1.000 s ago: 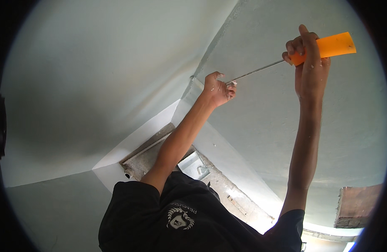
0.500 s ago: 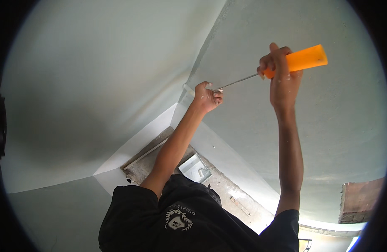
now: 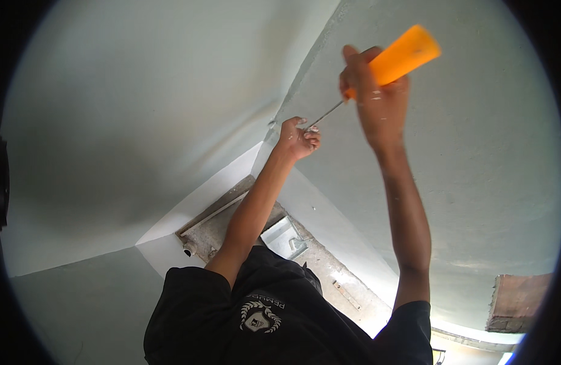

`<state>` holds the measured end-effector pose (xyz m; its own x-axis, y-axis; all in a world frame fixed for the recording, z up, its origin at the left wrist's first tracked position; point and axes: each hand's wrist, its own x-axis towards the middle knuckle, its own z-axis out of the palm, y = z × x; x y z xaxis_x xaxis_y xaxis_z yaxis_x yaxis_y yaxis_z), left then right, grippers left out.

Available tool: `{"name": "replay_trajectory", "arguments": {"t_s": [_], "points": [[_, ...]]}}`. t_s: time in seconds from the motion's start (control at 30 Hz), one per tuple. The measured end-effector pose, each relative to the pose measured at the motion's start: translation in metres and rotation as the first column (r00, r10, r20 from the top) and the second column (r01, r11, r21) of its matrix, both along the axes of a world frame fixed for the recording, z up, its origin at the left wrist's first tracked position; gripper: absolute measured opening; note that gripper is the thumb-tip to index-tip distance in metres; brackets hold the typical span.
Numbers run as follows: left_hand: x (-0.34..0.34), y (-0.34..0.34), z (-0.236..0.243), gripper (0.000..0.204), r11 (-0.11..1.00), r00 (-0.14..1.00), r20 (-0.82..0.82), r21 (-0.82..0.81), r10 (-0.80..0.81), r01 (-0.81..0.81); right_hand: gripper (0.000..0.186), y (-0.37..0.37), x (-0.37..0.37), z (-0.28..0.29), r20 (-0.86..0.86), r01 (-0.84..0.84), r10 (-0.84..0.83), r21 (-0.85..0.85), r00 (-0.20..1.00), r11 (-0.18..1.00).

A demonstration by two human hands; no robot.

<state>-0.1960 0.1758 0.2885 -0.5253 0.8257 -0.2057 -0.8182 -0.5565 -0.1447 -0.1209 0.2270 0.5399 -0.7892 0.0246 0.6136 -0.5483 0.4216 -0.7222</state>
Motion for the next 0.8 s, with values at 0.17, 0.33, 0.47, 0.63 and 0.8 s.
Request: {"name": "replay_trajectory", "arguments": {"t_s": [0.17, 0.33, 0.47, 0.63, 0.8], "points": [[-0.005, -0.011, -0.054, 0.022, 0.992, 0.996, 0.081, -0.113, -0.039, 0.048, 0.022, -0.034, -0.006, -0.054, 0.248, 0.154, -0.121, -0.12, 0.961, 0.981], [-0.002, -0.001, -0.037, 0.021, 1.0, 0.988, -0.15, 0.015, -0.017, 0.02, 0.015, -0.023, 0.013, -0.015, 0.01, 0.054, -0.054, -0.056, 0.999, 0.997], [-0.009, -0.003, -0.057, 0.023, 0.989, 0.999, 0.015, -0.136, -0.047, 0.049, 0.017, -0.025, -0.008, -0.054, 0.098, 0.167, -0.156, -0.117, 0.983, 0.979], [-0.009, -0.005, -0.087, 0.024, 0.976, 0.996, 0.057, -0.201, -0.072, 0.082, 0.017, -0.025, 0.003, -0.089, 0.125, 0.115, -0.101, -0.112, 0.987, 0.987], [-0.006, 0.022, -0.106, 0.028, 0.985, 0.997, -0.075, -0.17, 0.023, -0.035, 0.016, 0.015, 0.017, -0.087, 0.048, 0.096, -0.092, -0.094, 0.995, 0.991]]}}
